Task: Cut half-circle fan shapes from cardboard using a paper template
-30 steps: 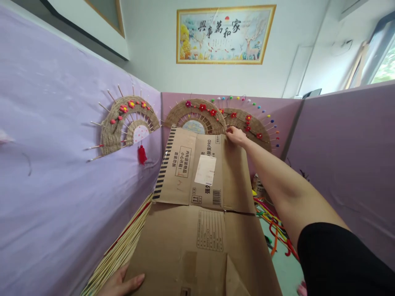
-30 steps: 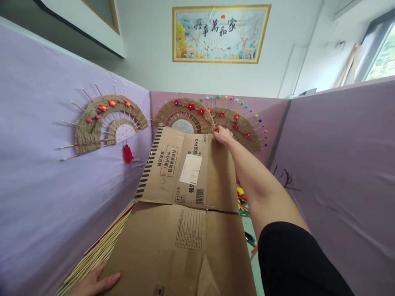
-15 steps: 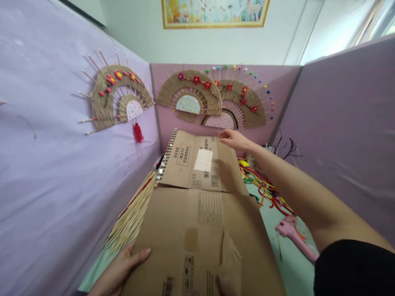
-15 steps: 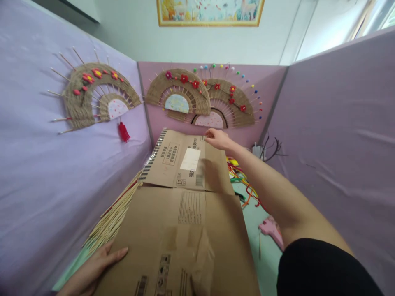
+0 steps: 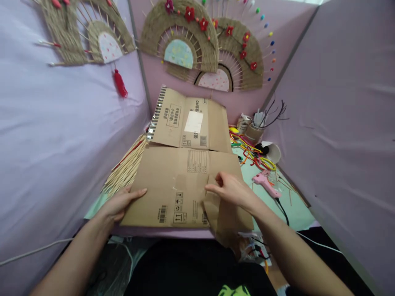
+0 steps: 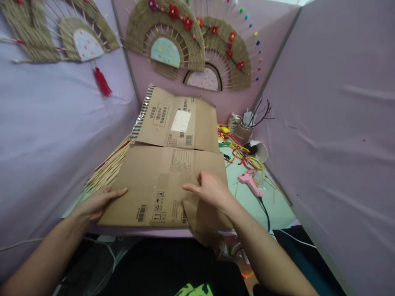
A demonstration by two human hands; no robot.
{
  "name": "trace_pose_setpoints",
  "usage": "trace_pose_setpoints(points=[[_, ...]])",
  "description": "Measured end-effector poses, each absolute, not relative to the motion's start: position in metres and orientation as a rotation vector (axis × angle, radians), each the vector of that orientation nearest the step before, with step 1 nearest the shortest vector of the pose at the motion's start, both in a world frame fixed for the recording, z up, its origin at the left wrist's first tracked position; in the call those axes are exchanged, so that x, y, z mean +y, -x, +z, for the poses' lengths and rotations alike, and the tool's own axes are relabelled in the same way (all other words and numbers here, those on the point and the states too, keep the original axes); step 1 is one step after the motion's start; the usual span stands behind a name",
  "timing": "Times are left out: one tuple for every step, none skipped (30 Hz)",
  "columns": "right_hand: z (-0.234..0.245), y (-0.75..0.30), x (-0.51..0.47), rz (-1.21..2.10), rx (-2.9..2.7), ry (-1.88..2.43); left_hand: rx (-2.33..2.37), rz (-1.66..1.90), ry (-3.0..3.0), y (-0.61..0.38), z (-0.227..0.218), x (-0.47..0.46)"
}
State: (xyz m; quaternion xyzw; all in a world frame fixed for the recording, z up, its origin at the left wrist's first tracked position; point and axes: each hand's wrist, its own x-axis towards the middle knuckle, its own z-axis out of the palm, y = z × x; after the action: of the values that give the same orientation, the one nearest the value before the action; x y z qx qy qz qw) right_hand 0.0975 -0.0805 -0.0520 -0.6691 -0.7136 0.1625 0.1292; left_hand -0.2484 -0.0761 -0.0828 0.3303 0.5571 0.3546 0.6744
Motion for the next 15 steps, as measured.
trace_pose_setpoints(points=[[-0.056,-0.094,-0.085,0.445,-2.097,1.937,1.252,0.8,-0.745,0.248,-0.083,-0.076],[-0.06,-0.09,-0.088,0.443,-2.124,1.902,1.251,0.804,-0.746,0.248,-0.083,-0.076],[-0.064,-0.086,-0.09,0.459,-2.14,1.842,1.251,0.811,-0.746,0.247,-0.083,-0.077],[-0.068,-0.083,-0.092,0.481,-2.137,1.765,1.252,0.816,-0.746,0.247,-0.083,-0.077],[-0.072,-0.079,-0.094,0.498,-2.114,1.688,1.252,0.822,-0.746,0.246,-0.083,-0.077],[-0.076,-0.075,-0.095,0.5,-2.078,1.626,1.254,0.827,-0.749,0.246,-0.082,-0.077],[-0.079,-0.072,-0.096,0.482,-2.039,1.581,1.255,0.831,-0.754,0.245,-0.082,-0.077],[-0.082,-0.068,-0.097,0.452,-2.007,1.553,1.256,0.835,-0.759,0.245,-0.081,-0.077],[-0.084,-0.065,-0.098,0.419,-1.993,1.529,1.261,0.838,-0.76,0.245,-0.081,-0.078],[-0.086,-0.063,-0.098,0.386,-1.998,1.503,1.264,0.837,-0.759,0.245,-0.08,-0.078],[-0.088,-0.061,-0.099,0.351,-2.015,1.477,1.264,0.833,-0.758,0.245,-0.079,-0.078],[-0.089,-0.06,-0.1,0.312,-2.038,1.451,1.265,0.829,-0.757,0.245,-0.079,-0.078],[-0.091,-0.059,-0.1,0.27,-2.059,1.43,1.266,0.826,-0.756,0.246,-0.079,-0.078],[-0.093,-0.058,-0.101,0.224,-2.075,1.417,1.266,0.823,-0.757,0.246,-0.079,-0.078],[-0.094,-0.057,-0.102,0.179,-2.09,1.404,1.263,0.819,-0.761,0.246,-0.079,-0.078]])
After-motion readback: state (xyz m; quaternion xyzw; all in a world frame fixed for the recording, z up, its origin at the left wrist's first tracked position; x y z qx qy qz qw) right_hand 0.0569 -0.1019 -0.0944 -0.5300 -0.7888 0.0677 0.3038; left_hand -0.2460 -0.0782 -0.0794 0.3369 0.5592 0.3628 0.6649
